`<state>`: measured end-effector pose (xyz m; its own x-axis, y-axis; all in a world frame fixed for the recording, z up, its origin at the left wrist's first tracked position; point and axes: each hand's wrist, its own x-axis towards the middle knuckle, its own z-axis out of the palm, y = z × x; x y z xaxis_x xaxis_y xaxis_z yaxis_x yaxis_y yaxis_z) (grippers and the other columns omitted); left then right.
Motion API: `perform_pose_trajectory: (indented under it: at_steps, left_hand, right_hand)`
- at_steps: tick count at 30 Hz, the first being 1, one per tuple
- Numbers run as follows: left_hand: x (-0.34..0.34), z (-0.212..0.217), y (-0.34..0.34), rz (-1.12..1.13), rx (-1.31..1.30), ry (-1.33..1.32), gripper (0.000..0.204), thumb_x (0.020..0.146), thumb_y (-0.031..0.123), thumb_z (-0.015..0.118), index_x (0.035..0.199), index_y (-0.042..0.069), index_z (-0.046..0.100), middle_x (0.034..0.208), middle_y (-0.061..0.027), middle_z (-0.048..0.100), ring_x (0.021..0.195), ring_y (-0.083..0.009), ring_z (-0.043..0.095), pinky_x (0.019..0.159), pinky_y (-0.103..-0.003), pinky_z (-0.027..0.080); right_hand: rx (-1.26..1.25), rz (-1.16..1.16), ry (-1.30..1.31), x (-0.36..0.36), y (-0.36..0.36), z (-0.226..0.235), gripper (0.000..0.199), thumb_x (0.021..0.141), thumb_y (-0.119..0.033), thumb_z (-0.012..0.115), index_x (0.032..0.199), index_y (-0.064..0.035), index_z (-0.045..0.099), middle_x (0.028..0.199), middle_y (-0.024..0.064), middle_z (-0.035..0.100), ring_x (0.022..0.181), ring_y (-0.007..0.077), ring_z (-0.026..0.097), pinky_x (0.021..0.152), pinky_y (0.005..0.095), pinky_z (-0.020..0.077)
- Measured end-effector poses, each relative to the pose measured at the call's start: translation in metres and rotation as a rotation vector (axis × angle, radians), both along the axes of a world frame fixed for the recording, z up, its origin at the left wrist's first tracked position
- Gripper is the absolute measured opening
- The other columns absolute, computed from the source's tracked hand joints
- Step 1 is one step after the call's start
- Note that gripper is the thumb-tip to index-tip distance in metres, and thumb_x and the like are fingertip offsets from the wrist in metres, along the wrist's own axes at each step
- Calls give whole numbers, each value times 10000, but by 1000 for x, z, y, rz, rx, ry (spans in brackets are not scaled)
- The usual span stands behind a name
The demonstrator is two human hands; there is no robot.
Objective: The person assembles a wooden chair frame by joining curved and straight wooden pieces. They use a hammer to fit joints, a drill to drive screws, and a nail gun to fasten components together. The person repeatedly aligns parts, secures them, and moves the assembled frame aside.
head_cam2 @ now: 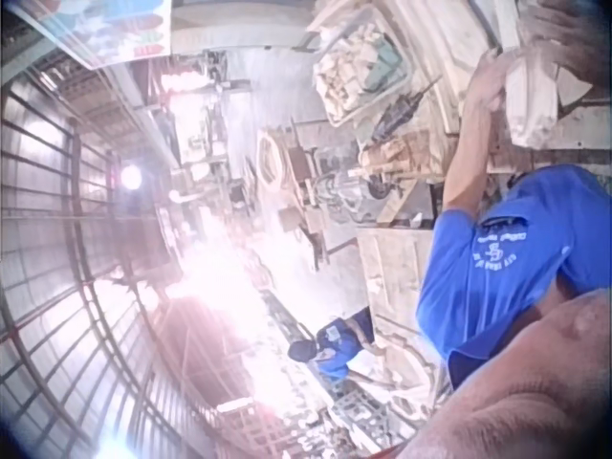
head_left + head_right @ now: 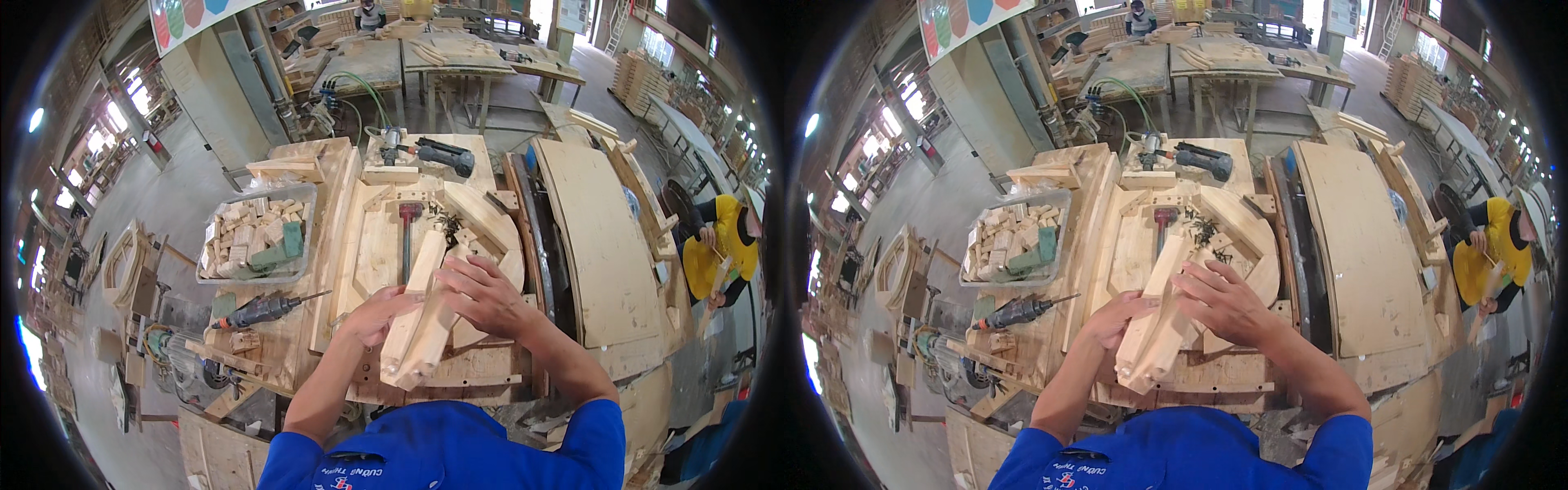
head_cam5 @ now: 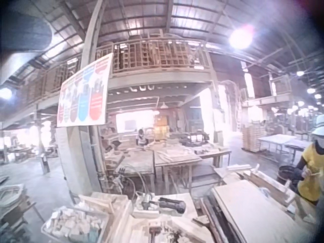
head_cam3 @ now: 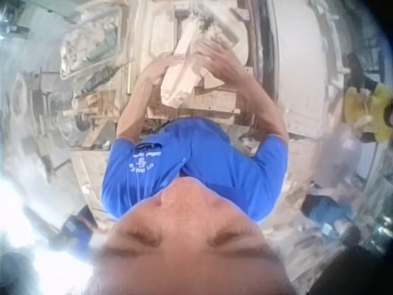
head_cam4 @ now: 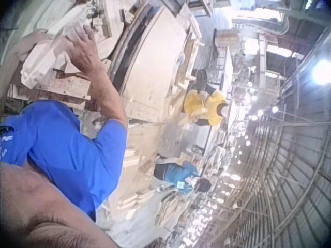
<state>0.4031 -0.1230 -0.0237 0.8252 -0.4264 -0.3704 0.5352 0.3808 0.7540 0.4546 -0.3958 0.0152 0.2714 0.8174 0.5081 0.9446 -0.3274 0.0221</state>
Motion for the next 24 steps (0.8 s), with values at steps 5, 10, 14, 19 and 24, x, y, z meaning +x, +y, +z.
perform_pose_trajectory:
  at_steps: [5,10,14,19,24]
  left_hand:
    - [-1,7,21,99,-177,-49,577,1016,313,670,1436,-64,548,1169,-157,722,967,-212,739,845,-362,630]
    - [-7,-29,57,259,-140,26,530,1012,352,649,1384,-13,553,1076,-154,718,892,-241,719,764,-376,620]
    - [-14,-58,64,355,-55,149,520,1024,387,654,1367,7,563,1031,-158,728,896,-241,724,780,-386,615]
    - [-9,-81,63,428,16,263,529,1012,416,684,1323,-8,623,1036,-157,747,911,-236,735,789,-392,611]
    - [9,-84,72,455,0,338,535,1016,414,685,1304,-33,625,1029,-159,742,898,-245,742,823,-386,619]
  right_hand:
    - [149,150,149,29,8,-11,296,772,-113,776,1020,-88,617,1258,105,636,1278,312,611,1153,502,426]
    - [255,93,240,101,21,-21,386,774,-175,812,1048,-63,565,1114,158,666,1111,380,654,995,509,515]
    - [137,-216,502,194,50,-30,547,858,-234,803,1292,-34,539,1170,237,669,1092,438,648,923,500,515]
    - [-73,-298,413,299,111,-62,610,864,-254,806,1361,-61,511,1222,216,659,1146,425,646,952,511,512]
    - [-250,-390,532,373,163,-113,564,926,-271,740,1407,-72,525,1262,222,647,1177,407,647,992,501,515]
